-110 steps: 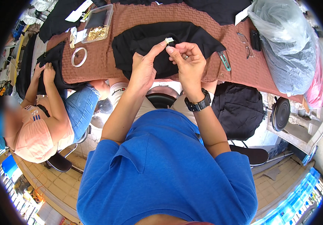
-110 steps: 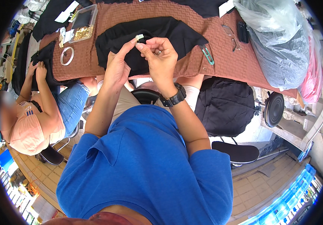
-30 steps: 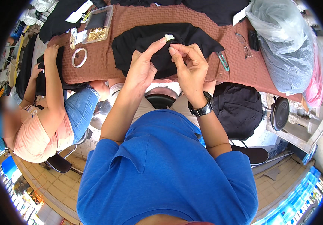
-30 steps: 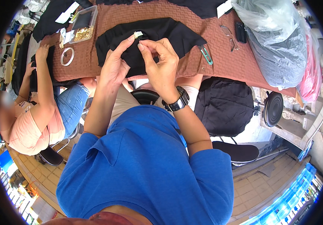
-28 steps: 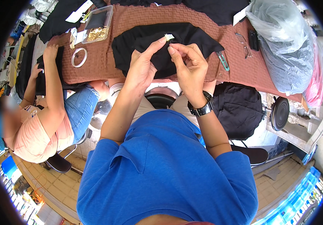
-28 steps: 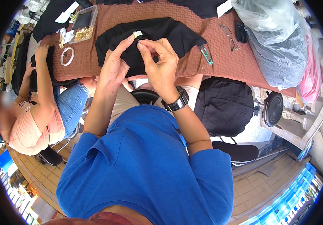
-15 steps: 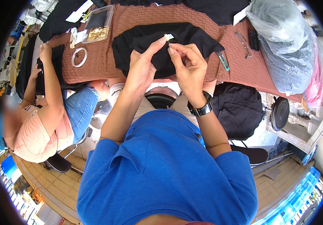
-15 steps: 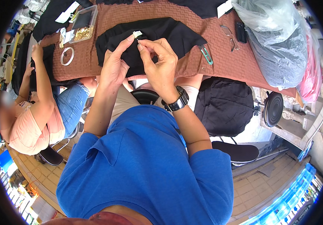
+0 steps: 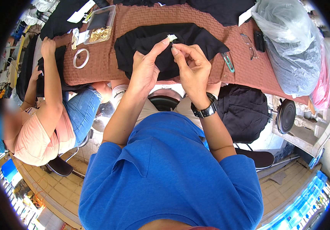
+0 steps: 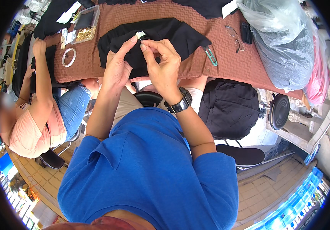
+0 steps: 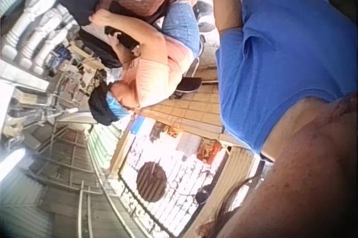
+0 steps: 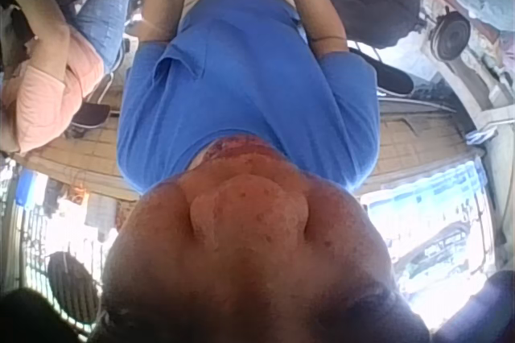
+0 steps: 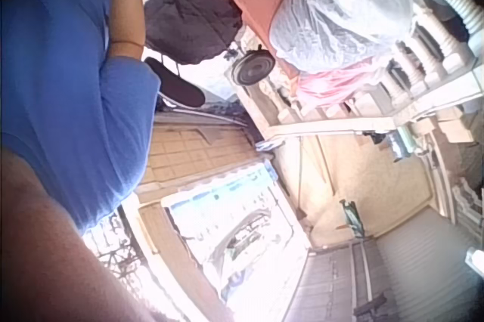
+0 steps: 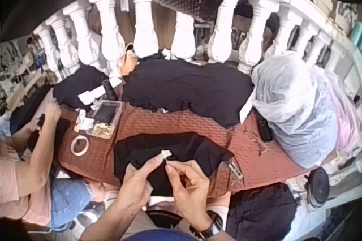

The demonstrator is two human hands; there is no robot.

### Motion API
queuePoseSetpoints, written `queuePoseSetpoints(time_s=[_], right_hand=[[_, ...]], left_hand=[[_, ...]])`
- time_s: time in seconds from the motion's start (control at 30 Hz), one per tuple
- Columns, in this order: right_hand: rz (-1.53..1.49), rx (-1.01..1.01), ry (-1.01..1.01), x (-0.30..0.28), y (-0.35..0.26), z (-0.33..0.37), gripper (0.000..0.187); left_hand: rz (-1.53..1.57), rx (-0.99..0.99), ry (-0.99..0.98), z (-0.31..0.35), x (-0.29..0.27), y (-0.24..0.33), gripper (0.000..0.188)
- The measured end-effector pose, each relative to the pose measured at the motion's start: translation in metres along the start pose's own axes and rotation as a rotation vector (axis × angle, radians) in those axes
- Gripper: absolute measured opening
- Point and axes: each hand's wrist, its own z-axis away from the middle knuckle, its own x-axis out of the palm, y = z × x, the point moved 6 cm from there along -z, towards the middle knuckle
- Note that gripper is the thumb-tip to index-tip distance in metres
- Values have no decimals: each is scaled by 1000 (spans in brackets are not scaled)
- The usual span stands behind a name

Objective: The person places a paper template on a black garment, aligns a small white logo tag, and applies it to the fabric using an adhesive or fastener.

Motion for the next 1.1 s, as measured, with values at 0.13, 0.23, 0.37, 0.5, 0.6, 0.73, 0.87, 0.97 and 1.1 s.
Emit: queuePoseSetpoints(time_s=[0.13,0.23,0.37,0.5,0.6,0.73,0.87,0.97,1.1], right_hand=[[-7,7,-6,1,1,0,12],[-9,21,-5,1,3,0,12],[-26,29,6,1,4,0,11],[-11,16,-2,1,3,-1,11],[-13,6,-7,1,4,-1,11],[-23,4,-7,3,8,-1,11],[-17,7,-22,5,7,-1,12],[-27,24,-23,6,7,-1,12],[-21,19,-19,6,7,0,12]], left_hand=[[0,-1,-4,-2,-3,-3,16],[-9,-3,2,-4,-5,-4,16],[-11,19,-1,-4,-3,-4,15],[-31,26,3,-4,-5,-3,16],[-39,32,1,-4,-5,-3,17],[-13,28,-9,-5,-4,-3,15],[-10,36,-11,-6,-5,-3,16],[-27,37,0,-6,-5,-3,16],[-3,39,-6,-7,-6,-5,16]])
